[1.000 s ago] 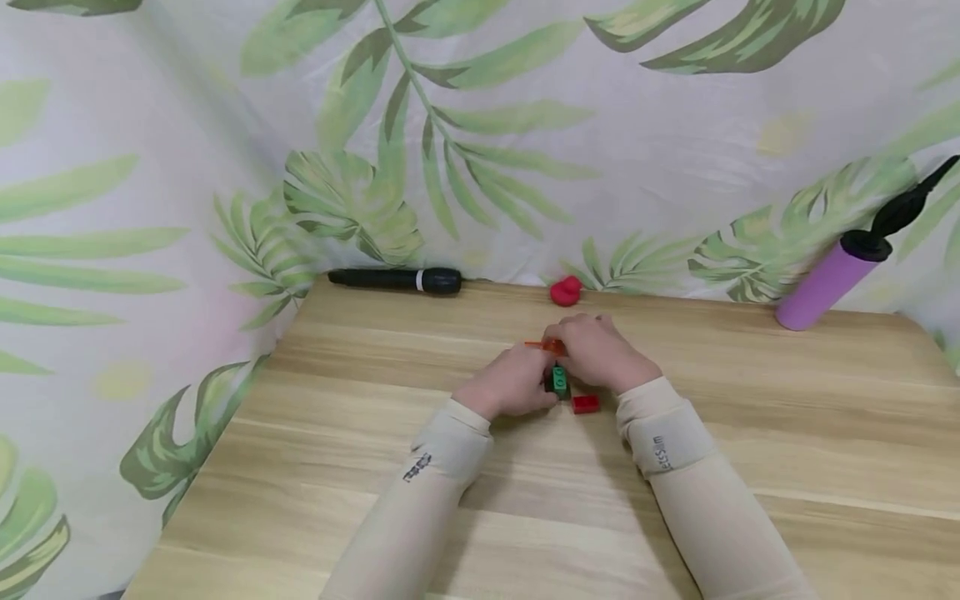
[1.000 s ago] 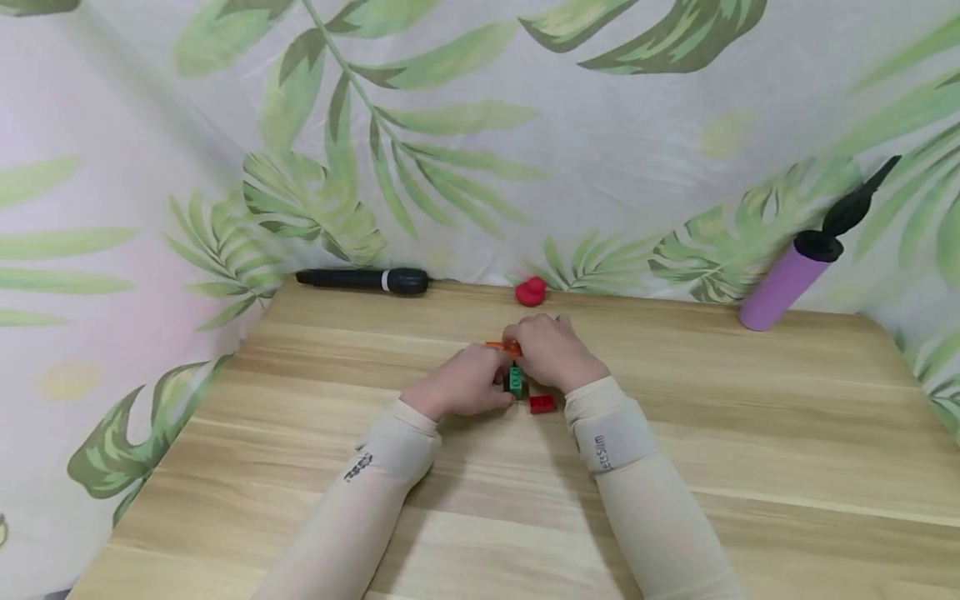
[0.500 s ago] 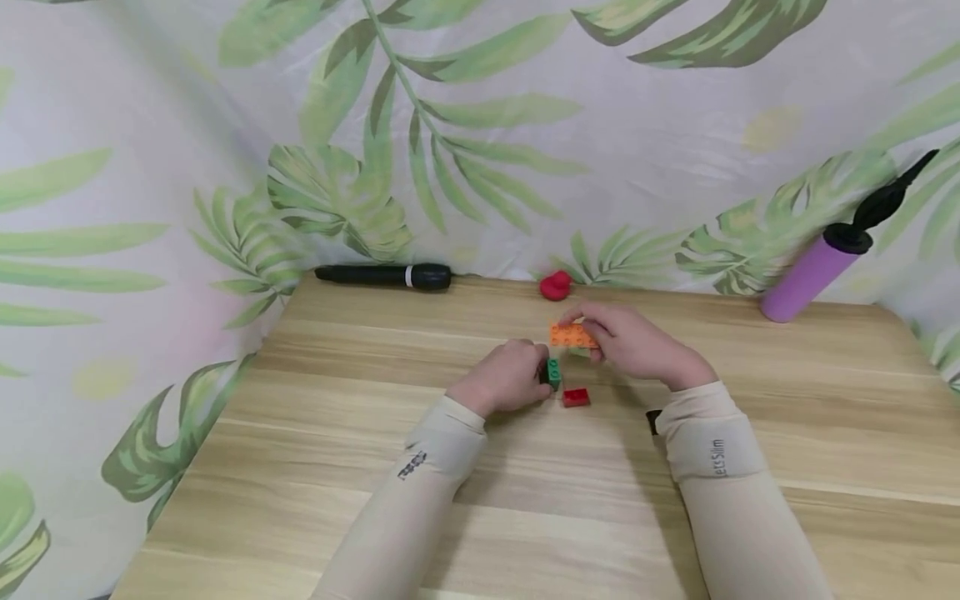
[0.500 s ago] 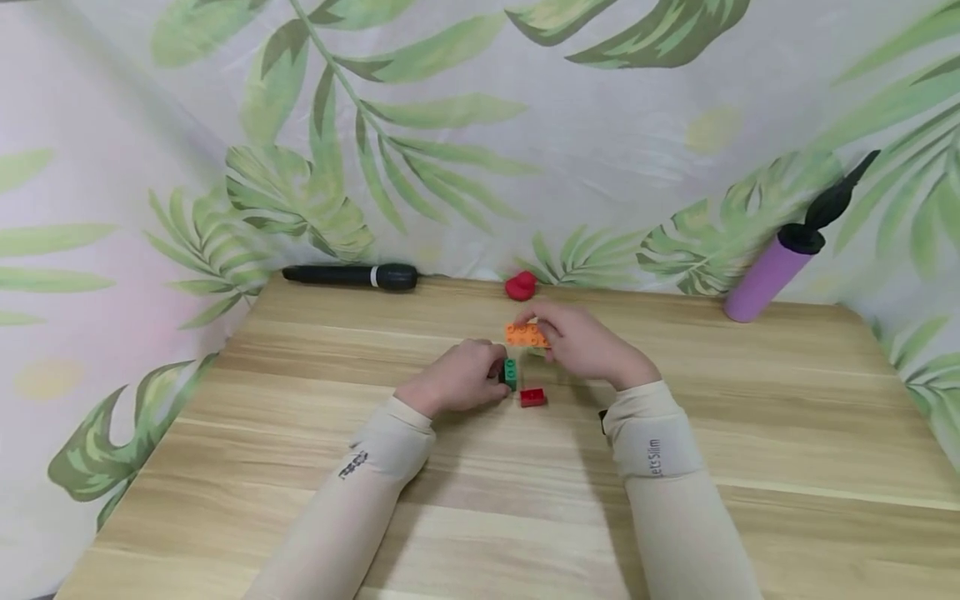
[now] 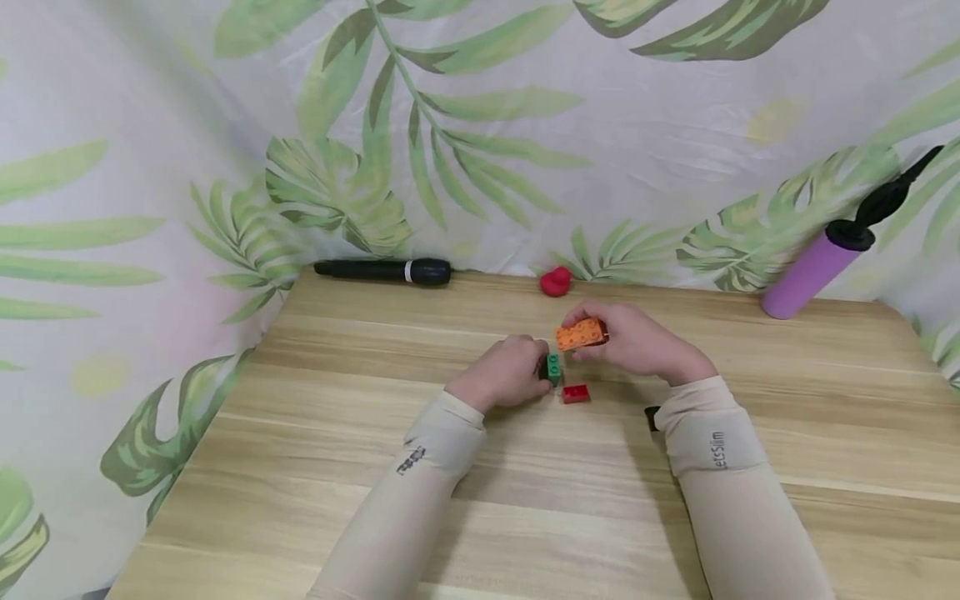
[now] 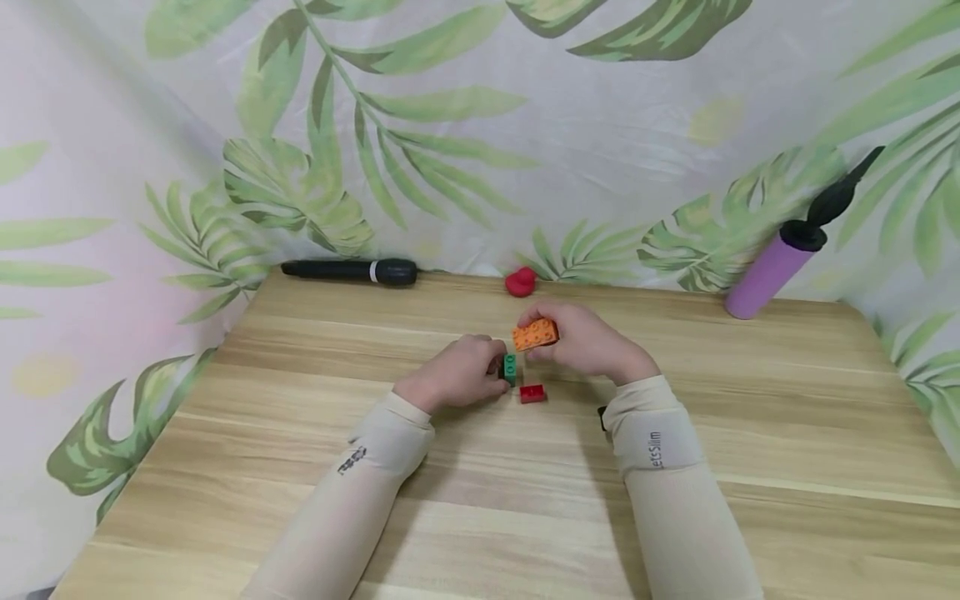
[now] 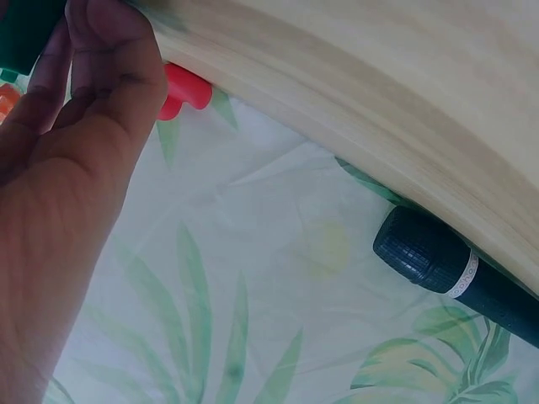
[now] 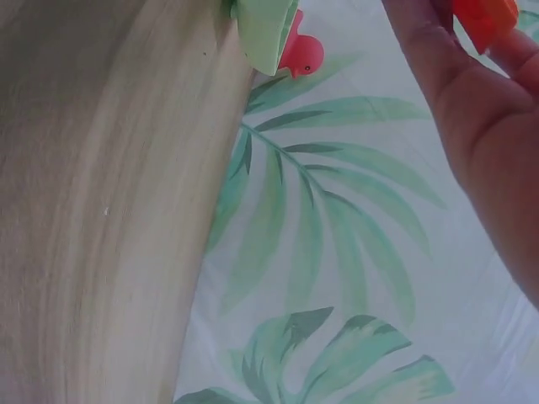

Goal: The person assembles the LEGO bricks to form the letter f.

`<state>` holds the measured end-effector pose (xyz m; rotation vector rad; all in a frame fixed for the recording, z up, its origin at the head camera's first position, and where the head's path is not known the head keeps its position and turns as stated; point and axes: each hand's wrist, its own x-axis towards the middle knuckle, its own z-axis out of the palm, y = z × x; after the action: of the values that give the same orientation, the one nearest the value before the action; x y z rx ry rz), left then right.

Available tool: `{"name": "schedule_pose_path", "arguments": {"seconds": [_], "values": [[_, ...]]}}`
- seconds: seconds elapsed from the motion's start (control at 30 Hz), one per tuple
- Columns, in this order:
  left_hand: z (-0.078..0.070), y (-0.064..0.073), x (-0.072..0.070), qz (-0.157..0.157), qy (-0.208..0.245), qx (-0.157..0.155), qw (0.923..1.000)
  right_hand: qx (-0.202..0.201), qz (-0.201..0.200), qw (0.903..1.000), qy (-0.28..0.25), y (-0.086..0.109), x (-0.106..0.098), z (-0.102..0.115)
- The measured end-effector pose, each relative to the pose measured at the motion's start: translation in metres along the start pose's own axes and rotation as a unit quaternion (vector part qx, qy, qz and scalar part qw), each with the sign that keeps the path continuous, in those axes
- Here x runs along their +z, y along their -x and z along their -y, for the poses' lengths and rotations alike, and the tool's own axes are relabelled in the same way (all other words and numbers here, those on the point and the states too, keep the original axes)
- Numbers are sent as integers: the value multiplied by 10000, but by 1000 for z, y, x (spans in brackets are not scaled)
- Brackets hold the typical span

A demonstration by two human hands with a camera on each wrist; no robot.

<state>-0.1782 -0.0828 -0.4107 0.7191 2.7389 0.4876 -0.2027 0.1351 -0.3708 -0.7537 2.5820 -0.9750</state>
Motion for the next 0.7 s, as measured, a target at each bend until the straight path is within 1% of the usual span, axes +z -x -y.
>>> {"name": "schedule_pose_path", "arguments": {"seconds": [0.1, 0.23, 0.33, 0.4, 0.47, 0.53, 0.63, 0.7], "values": [[0, 0, 0, 6, 32, -18, 10000, 144, -45, 9999, 79, 1, -1, 1], [2, 1, -1, 27, 161, 36, 9999, 218, -22, 9995, 237, 1, -1, 0], [6, 5, -7, 137, 444, 35, 9989, 193, 24, 9993, 307, 0, 0, 0], [10, 8, -13, 129, 676, -11, 9976, 211, 47, 9992, 334, -1, 1, 1], [14, 11, -20, 15, 883, -88, 9961, 207, 61, 9991, 353, -2, 3, 1], [17, 13, -27, -217, 1020, -74, 9945, 174, 67, 9991, 372, -3, 4, 2], [18, 14, -33, -531, 1100, 59, 9925, 56, 107, 9994, 332, -4, 6, 3], [18, 13, -35, -641, 1126, 187, 9914, -18, 145, 9995, 276, -4, 7, 4]]}}
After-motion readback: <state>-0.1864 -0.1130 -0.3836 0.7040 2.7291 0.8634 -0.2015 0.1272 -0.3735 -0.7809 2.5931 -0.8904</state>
